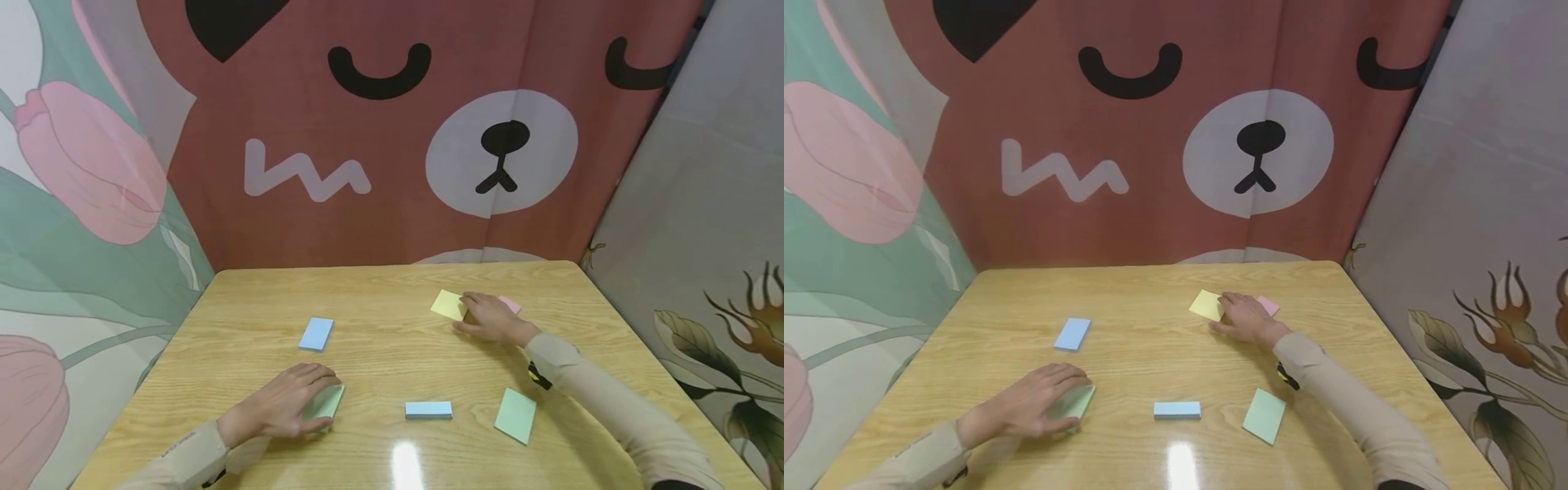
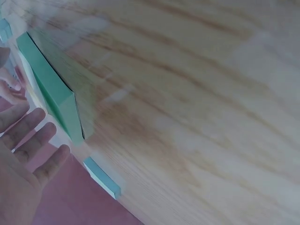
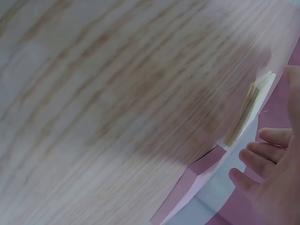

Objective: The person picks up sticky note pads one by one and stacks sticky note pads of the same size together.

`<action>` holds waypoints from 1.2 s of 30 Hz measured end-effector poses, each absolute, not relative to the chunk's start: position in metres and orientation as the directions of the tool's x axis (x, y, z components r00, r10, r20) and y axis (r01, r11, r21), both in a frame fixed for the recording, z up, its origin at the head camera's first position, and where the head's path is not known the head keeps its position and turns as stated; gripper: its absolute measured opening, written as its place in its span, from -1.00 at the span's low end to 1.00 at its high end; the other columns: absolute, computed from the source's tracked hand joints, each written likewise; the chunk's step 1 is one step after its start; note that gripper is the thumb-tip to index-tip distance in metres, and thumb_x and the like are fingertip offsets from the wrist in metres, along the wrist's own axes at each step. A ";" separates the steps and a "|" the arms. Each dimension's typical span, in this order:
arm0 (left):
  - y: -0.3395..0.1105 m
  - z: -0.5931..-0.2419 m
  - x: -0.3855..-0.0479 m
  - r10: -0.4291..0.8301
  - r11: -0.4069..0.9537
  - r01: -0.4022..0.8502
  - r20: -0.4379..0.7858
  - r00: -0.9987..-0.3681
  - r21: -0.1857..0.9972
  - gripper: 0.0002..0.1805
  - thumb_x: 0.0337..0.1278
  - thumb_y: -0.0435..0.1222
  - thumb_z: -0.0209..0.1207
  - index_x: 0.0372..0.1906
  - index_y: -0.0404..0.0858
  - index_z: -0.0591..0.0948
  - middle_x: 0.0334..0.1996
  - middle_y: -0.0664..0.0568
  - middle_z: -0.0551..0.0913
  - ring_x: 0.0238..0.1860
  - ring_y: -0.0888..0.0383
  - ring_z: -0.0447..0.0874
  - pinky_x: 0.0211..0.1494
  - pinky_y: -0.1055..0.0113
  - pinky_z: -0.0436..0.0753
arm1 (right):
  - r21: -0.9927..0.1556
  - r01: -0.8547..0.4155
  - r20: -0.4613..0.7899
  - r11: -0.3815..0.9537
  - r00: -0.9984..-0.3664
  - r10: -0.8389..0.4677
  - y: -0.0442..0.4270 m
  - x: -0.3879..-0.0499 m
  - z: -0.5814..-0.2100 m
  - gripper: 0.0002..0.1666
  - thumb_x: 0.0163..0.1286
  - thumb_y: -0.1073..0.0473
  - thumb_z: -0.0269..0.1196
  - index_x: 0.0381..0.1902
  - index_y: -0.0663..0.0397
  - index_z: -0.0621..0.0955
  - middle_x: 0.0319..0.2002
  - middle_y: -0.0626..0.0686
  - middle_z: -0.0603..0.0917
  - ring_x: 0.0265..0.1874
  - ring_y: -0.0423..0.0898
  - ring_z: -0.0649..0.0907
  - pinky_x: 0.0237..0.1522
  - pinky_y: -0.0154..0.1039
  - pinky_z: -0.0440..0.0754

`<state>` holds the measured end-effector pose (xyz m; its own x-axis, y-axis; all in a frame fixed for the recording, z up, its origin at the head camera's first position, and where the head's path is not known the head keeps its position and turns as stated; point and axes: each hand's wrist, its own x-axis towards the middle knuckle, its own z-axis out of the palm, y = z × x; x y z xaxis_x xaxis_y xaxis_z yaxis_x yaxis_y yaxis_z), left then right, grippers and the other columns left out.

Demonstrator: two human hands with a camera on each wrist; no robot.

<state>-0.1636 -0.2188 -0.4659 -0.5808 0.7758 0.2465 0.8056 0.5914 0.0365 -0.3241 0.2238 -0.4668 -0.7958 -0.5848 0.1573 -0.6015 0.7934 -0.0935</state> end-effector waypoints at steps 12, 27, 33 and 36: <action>-0.223 -0.467 -0.162 0.777 0.595 0.803 0.231 -0.585 0.032 -0.35 0.19 0.15 0.22 0.21 -0.20 0.56 0.11 0.04 0.56 0.17 0.05 0.50 0.21 0.00 0.52 | -0.108 -0.603 0.135 0.790 -0.796 -0.589 0.228 -0.329 -0.473 -0.15 0.44 -0.24 0.15 0.27 0.46 0.43 0.27 0.47 0.40 0.25 0.37 0.43 0.23 0.25 0.38; -0.229 -0.469 -0.159 0.776 0.600 0.795 0.179 -0.605 0.085 -0.41 0.24 0.19 0.17 0.17 -0.12 0.57 0.20 0.05 0.50 0.22 0.04 0.48 0.22 -0.01 0.51 | -0.145 -0.624 0.126 0.768 -0.782 -0.611 0.229 -0.332 -0.472 -0.48 0.51 -0.12 0.13 -0.02 0.29 0.58 0.24 0.49 0.42 0.21 0.40 0.45 0.15 0.27 0.46; -0.229 -0.470 -0.159 0.767 0.609 0.785 0.172 -0.619 0.110 -0.43 0.24 0.21 0.16 0.15 -0.09 0.57 0.20 0.05 0.50 0.23 0.03 0.47 0.23 -0.03 0.50 | -0.175 -0.627 0.126 0.759 -0.779 -0.614 0.227 -0.332 -0.472 -0.66 0.51 -0.06 0.15 -0.34 0.08 0.52 0.23 0.52 0.42 0.24 0.43 0.42 0.16 0.29 0.44; -0.229 -0.470 -0.159 0.764 0.612 0.782 0.171 -0.623 0.114 -0.43 0.24 0.22 0.16 0.14 -0.09 0.58 0.20 0.06 0.51 0.23 0.03 0.47 0.23 -0.04 0.49 | -0.171 -0.629 0.128 0.758 -0.777 -0.616 0.225 -0.333 -0.472 -0.68 0.51 -0.04 0.15 -0.34 0.07 0.51 0.23 0.51 0.42 0.23 0.42 0.42 0.17 0.28 0.43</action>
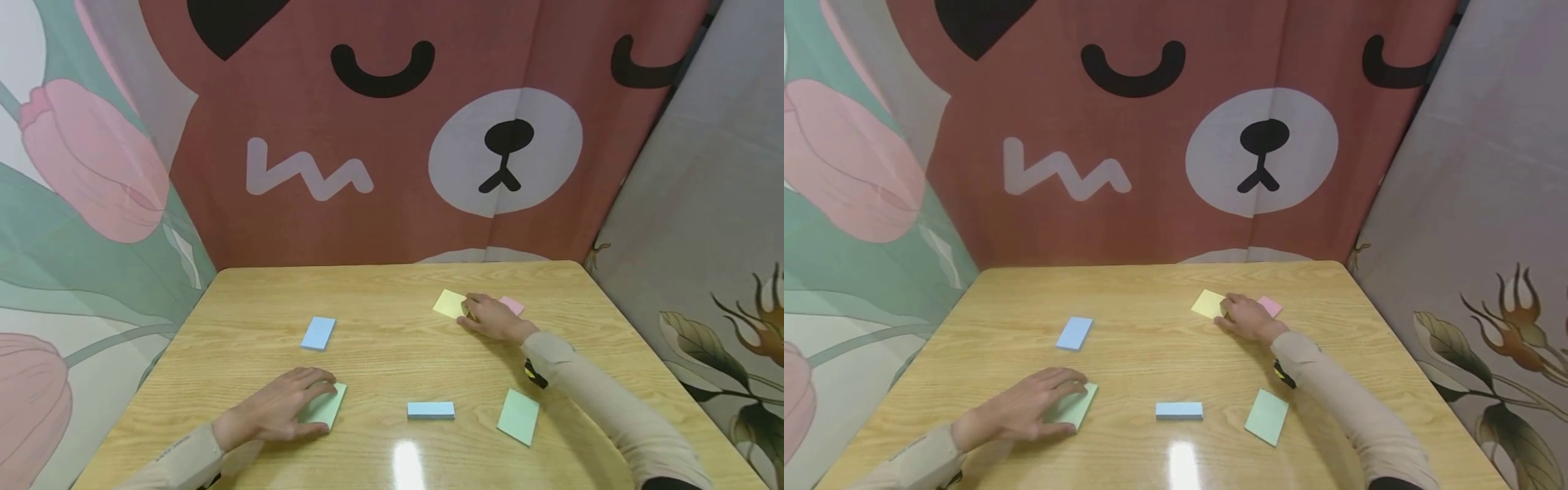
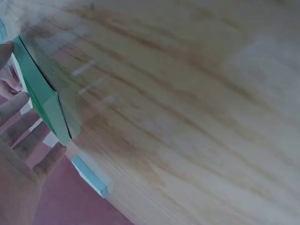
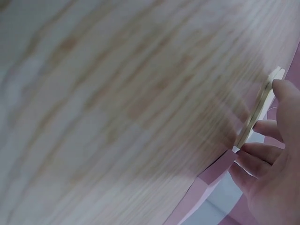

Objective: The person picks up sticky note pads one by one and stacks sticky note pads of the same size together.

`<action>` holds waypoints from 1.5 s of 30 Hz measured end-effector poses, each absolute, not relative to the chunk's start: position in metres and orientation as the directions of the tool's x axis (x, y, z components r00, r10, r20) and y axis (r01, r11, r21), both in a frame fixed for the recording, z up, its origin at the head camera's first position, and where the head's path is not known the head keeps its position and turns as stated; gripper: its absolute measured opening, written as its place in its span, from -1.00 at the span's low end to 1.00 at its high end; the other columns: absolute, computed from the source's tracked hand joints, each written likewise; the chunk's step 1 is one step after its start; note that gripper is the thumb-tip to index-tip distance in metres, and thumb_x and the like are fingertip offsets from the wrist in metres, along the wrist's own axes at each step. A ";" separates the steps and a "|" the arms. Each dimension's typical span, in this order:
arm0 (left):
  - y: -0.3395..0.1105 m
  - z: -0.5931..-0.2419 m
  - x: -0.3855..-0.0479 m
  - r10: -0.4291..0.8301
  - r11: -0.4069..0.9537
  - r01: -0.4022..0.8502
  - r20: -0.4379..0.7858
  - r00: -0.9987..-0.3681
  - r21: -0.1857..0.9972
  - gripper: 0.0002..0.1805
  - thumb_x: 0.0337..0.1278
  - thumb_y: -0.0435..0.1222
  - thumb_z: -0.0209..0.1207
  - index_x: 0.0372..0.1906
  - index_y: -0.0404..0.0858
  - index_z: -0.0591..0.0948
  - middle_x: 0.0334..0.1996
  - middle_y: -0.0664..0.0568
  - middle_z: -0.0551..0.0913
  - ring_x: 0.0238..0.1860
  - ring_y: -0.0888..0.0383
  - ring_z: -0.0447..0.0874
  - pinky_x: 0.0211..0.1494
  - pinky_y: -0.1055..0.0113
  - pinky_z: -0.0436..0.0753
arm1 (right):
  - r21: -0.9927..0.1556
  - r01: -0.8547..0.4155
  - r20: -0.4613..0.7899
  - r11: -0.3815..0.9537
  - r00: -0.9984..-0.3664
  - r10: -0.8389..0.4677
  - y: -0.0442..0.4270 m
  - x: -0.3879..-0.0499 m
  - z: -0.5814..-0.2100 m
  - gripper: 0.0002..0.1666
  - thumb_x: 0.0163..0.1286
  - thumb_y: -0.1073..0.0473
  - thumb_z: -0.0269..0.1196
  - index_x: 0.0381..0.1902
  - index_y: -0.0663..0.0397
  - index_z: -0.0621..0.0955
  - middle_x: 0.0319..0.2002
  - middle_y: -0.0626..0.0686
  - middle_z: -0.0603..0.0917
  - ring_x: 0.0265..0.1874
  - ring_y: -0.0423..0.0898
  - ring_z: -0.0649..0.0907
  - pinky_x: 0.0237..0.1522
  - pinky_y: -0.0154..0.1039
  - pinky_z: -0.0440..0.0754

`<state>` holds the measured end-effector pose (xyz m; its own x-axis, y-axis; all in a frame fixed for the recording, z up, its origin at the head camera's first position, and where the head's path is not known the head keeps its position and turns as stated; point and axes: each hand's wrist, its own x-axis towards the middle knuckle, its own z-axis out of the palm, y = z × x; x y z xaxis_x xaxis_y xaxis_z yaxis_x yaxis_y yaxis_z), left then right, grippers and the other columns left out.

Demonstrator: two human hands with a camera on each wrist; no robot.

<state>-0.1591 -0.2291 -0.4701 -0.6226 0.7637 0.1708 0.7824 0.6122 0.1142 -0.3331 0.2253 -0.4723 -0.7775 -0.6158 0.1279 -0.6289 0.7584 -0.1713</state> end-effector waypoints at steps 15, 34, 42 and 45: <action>-0.229 -0.462 -0.161 0.756 0.639 0.759 0.083 -0.649 0.125 -0.30 0.16 0.31 0.13 0.19 -0.09 0.56 0.27 -0.01 0.49 0.27 -0.06 0.44 0.27 -0.09 0.43 | -0.180 -0.656 0.136 0.733 -0.754 -0.642 0.226 -0.338 -0.476 -0.68 0.49 0.00 0.19 -0.39 0.06 0.46 0.19 0.51 0.46 0.19 0.41 0.47 0.04 0.17 0.56; -0.227 -0.456 -0.163 0.744 0.657 0.733 0.004 -0.668 0.175 -0.29 0.08 0.29 0.22 0.18 -0.11 0.59 0.28 -0.03 0.50 0.29 -0.10 0.42 0.30 -0.09 0.41 | -0.176 -0.684 0.176 0.708 -0.730 -0.661 0.222 -0.338 -0.475 -0.74 0.43 0.10 0.28 -0.29 0.20 0.53 -0.39 -0.02 0.50 -0.45 -0.15 0.46 -0.39 -0.24 0.50; -0.226 -0.455 -0.164 0.739 0.662 0.727 -0.003 -0.673 0.184 -0.33 0.11 0.26 0.24 0.17 -0.09 0.59 0.26 -0.01 0.52 0.28 -0.07 0.44 0.27 -0.07 0.45 | -0.187 -0.662 0.151 0.726 -0.750 -0.644 0.220 -0.337 -0.472 -0.72 0.43 0.10 0.29 -0.27 0.23 0.53 -0.37 0.00 0.51 -0.44 -0.13 0.47 -0.39 -0.23 0.50; -0.226 -0.456 -0.163 0.740 0.662 0.730 0.006 -0.673 0.172 -0.33 0.11 0.26 0.24 0.16 -0.10 0.59 0.24 -0.02 0.53 0.27 -0.07 0.45 0.26 -0.07 0.46 | -0.187 -0.658 0.145 0.730 -0.753 -0.642 0.219 -0.336 -0.472 -0.71 0.43 0.08 0.29 -0.25 0.24 0.54 -0.36 0.00 0.52 -0.43 -0.13 0.47 -0.37 -0.22 0.50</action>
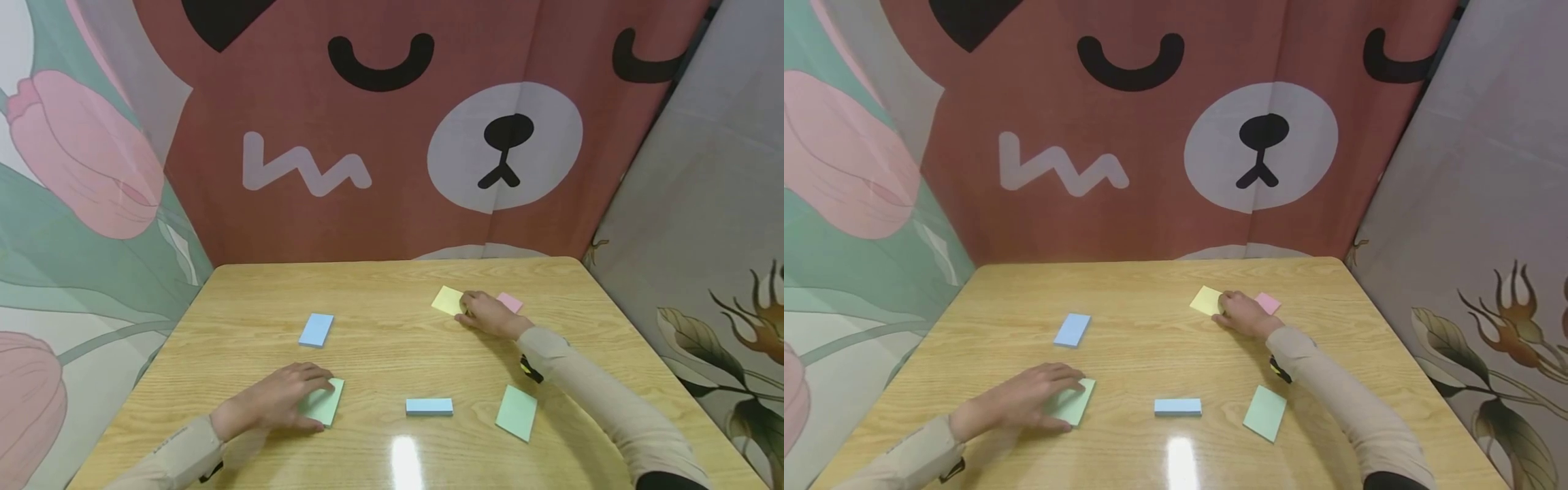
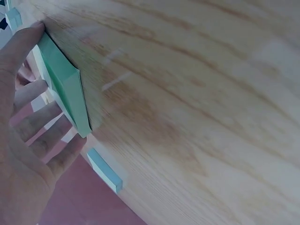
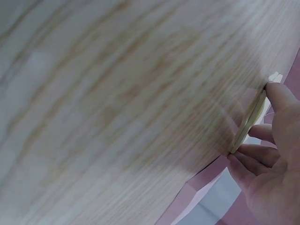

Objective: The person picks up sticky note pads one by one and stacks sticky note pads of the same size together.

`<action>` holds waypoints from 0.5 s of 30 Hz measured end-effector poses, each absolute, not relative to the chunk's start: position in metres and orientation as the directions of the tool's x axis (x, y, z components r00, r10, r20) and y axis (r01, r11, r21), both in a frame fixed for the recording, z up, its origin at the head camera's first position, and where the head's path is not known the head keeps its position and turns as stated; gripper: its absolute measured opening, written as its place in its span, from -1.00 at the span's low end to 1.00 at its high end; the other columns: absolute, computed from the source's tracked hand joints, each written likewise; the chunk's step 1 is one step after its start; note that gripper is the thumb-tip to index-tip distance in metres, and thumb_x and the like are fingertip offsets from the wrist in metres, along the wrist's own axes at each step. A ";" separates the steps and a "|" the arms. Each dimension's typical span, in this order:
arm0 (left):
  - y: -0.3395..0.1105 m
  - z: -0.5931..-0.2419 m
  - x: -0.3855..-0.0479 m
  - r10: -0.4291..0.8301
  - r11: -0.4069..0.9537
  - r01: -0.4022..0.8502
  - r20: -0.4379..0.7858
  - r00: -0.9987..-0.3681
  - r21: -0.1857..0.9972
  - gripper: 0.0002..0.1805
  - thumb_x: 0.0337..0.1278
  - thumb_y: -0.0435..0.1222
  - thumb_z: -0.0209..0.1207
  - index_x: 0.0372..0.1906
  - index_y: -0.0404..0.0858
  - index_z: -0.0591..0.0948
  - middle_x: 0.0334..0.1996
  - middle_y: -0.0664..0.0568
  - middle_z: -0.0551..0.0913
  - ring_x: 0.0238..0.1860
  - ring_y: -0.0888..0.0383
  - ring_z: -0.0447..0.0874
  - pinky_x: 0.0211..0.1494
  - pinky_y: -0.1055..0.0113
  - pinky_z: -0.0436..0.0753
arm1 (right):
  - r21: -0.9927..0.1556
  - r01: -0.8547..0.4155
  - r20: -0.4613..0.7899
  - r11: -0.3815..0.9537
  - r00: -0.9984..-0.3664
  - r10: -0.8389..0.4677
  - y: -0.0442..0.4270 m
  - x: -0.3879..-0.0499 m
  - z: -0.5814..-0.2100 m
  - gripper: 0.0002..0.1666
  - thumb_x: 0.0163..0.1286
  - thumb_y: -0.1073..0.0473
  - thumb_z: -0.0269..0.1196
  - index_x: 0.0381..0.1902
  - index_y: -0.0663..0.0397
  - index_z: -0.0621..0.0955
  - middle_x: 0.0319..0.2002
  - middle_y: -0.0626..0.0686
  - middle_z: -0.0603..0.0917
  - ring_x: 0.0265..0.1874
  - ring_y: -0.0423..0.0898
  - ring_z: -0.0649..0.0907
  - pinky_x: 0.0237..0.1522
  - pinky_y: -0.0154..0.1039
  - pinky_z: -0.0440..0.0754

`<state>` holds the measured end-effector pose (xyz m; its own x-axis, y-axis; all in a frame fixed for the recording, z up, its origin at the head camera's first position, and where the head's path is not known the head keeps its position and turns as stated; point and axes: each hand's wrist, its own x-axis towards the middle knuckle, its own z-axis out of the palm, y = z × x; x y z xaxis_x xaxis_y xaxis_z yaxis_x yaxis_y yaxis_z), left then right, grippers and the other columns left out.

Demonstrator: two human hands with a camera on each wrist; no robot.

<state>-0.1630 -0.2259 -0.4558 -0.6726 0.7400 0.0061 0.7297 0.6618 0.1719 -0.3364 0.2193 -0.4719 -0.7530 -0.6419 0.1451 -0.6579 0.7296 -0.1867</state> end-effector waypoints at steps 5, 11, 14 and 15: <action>-0.225 -0.457 -0.163 0.745 0.658 0.738 0.016 -0.667 0.150 -0.34 0.12 0.28 0.22 0.15 -0.09 0.59 0.22 -0.01 0.53 0.25 -0.06 0.46 0.25 -0.05 0.48 | -0.186 -0.651 0.140 0.735 -0.759 -0.636 0.219 -0.336 -0.472 -0.69 0.42 0.08 0.29 -0.24 0.26 0.55 -0.35 0.01 0.52 -0.42 -0.12 0.47 -0.36 -0.21 0.51; -0.223 -0.459 -0.164 0.751 0.653 0.748 0.033 -0.660 0.117 -0.35 0.15 0.28 0.19 0.15 -0.09 0.54 0.19 -0.01 0.54 0.23 -0.04 0.47 0.24 0.00 0.49 | -0.181 -0.649 0.138 0.739 -0.761 -0.634 0.219 -0.337 -0.473 -0.70 0.43 0.08 0.28 -0.25 0.25 0.54 -0.34 0.02 0.52 -0.43 -0.12 0.48 -0.36 -0.21 0.51; -0.221 -0.460 -0.165 0.758 0.644 0.759 0.061 -0.650 0.095 -0.32 0.14 0.26 0.20 0.19 -0.12 0.52 0.16 -0.01 0.55 0.20 -0.01 0.49 0.22 0.03 0.51 | -0.174 -0.653 0.139 0.737 -0.757 -0.638 0.219 -0.337 -0.473 -0.70 0.44 0.07 0.27 -0.26 0.23 0.54 -0.33 0.02 0.52 -0.43 -0.12 0.47 -0.36 -0.20 0.52; -0.220 -0.460 -0.165 0.758 0.644 0.760 0.066 -0.649 0.088 -0.30 0.14 0.26 0.21 0.20 -0.13 0.51 0.16 0.00 0.55 0.19 -0.01 0.49 0.22 0.04 0.52 | -0.172 -0.654 0.139 0.737 -0.757 -0.639 0.219 -0.337 -0.473 -0.71 0.44 0.07 0.27 -0.27 0.23 0.54 -0.33 0.02 0.52 -0.43 -0.12 0.48 -0.36 -0.20 0.52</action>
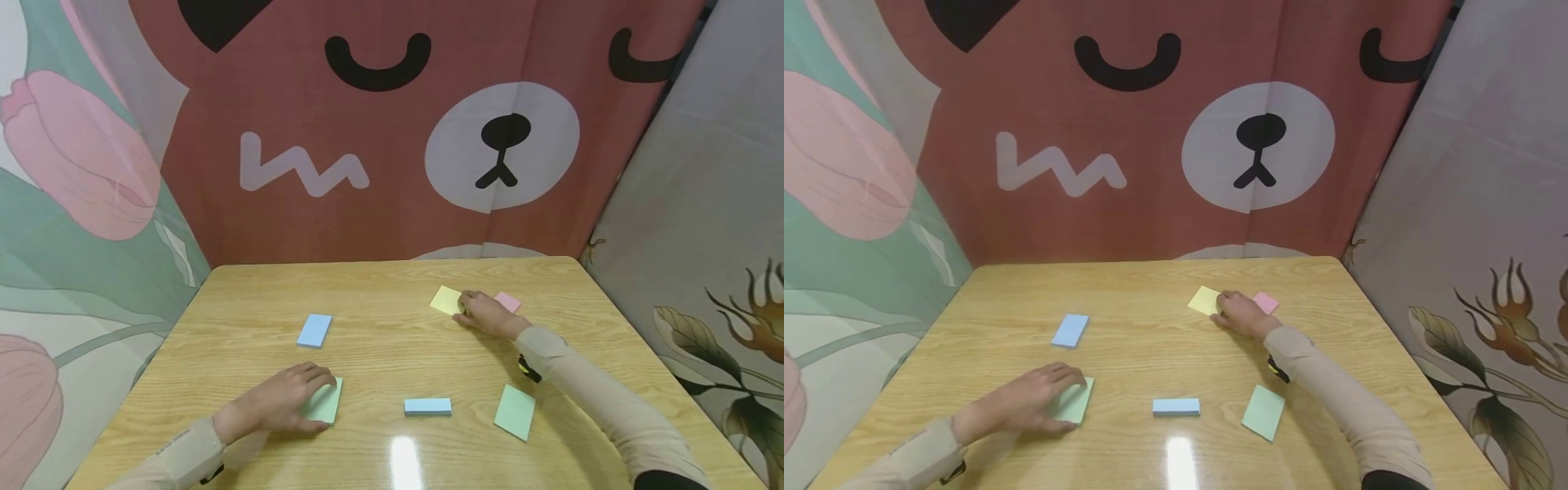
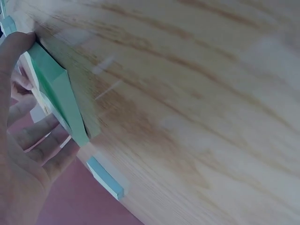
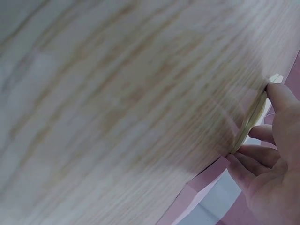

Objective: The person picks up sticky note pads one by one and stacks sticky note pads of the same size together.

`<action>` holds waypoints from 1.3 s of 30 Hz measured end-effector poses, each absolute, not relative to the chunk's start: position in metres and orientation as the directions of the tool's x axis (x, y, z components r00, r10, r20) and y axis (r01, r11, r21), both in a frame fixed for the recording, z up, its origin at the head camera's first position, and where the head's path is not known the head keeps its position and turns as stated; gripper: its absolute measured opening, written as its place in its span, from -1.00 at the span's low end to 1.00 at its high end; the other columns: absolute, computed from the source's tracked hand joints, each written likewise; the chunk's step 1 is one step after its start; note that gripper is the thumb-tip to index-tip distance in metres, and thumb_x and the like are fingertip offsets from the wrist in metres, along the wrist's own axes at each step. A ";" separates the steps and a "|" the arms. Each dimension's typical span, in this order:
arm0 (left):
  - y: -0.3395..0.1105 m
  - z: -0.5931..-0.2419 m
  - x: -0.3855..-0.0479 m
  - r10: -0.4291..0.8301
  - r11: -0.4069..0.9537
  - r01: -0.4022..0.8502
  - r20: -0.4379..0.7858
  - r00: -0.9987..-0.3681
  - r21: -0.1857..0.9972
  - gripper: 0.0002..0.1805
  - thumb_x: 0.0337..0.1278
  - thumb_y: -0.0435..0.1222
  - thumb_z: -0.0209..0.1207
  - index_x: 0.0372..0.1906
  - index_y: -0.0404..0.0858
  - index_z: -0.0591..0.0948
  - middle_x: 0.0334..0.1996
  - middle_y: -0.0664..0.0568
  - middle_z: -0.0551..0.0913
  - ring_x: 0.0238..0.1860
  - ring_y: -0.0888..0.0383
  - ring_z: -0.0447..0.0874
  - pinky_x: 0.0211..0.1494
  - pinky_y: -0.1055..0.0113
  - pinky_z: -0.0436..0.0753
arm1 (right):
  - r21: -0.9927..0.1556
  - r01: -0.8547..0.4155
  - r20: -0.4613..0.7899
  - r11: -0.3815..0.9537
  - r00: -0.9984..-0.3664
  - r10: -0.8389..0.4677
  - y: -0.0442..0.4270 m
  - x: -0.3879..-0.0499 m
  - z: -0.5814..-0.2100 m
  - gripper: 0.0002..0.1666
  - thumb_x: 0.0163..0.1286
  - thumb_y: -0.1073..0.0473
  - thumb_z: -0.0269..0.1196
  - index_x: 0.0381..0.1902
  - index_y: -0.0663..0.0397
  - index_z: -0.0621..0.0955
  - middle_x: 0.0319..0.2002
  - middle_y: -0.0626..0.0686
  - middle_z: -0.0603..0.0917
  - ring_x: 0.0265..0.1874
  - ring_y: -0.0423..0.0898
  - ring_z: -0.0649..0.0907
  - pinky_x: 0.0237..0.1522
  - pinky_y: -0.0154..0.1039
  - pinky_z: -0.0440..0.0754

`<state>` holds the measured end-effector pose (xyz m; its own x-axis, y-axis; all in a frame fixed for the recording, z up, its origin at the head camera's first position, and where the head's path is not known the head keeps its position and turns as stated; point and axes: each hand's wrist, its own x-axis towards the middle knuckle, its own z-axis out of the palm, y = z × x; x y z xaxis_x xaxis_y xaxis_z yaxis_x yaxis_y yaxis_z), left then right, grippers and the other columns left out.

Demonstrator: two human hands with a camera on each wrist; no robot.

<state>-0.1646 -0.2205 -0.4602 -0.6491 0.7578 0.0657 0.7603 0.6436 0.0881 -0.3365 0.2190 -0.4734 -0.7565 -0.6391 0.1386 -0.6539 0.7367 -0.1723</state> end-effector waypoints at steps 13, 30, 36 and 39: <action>-0.217 -0.463 -0.165 0.748 0.655 0.753 0.091 -0.658 0.059 -0.28 0.17 0.26 0.18 0.23 -0.17 0.47 0.15 -0.04 0.56 0.16 -0.03 0.52 0.17 0.04 0.55 | -0.177 -0.645 0.135 0.743 -0.764 -0.631 0.219 -0.336 -0.474 -0.69 0.44 0.04 0.27 -0.29 0.19 0.52 -0.36 0.00 0.49 -0.44 -0.12 0.46 -0.37 -0.21 0.51; -0.214 -0.465 -0.168 0.784 0.615 0.788 0.118 -0.610 -0.013 -0.19 0.20 0.24 0.16 0.25 -0.36 0.50 0.14 -0.17 0.57 0.14 -0.07 0.55 0.17 0.06 0.57 | -0.182 -0.645 0.128 0.742 -0.764 -0.632 0.219 -0.339 -0.476 -0.69 0.44 0.04 0.26 -0.30 0.18 0.51 -0.38 -0.02 0.47 -0.46 -0.14 0.45 -0.39 -0.23 0.50; -0.213 -0.464 -0.168 0.790 0.607 0.794 0.122 -0.600 -0.025 -0.21 0.20 0.22 0.17 0.22 -0.38 0.53 0.11 -0.19 0.57 0.12 -0.08 0.56 0.13 0.07 0.60 | -0.186 -0.647 0.130 0.740 -0.763 -0.634 0.219 -0.337 -0.474 -0.71 0.43 0.06 0.28 -0.33 0.16 0.50 -0.40 -0.02 0.46 -0.47 -0.15 0.44 -0.40 -0.23 0.49; -0.212 -0.463 -0.168 0.784 0.614 0.789 0.125 -0.608 -0.016 -0.21 0.19 0.21 0.18 0.22 -0.38 0.53 0.12 -0.21 0.57 0.11 -0.10 0.57 0.12 0.05 0.60 | -0.184 -0.648 0.128 0.739 -0.761 -0.636 0.219 -0.337 -0.473 -0.70 0.44 0.06 0.27 -0.34 0.15 0.49 -0.41 -0.02 0.45 -0.48 -0.15 0.44 -0.41 -0.24 0.49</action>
<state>-0.1679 -0.2124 -0.4635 -0.6081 0.7840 0.1247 0.7889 0.6144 -0.0158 -0.3369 0.2188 -0.4731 -0.7609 -0.6360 0.1284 -0.6485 0.7386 -0.1843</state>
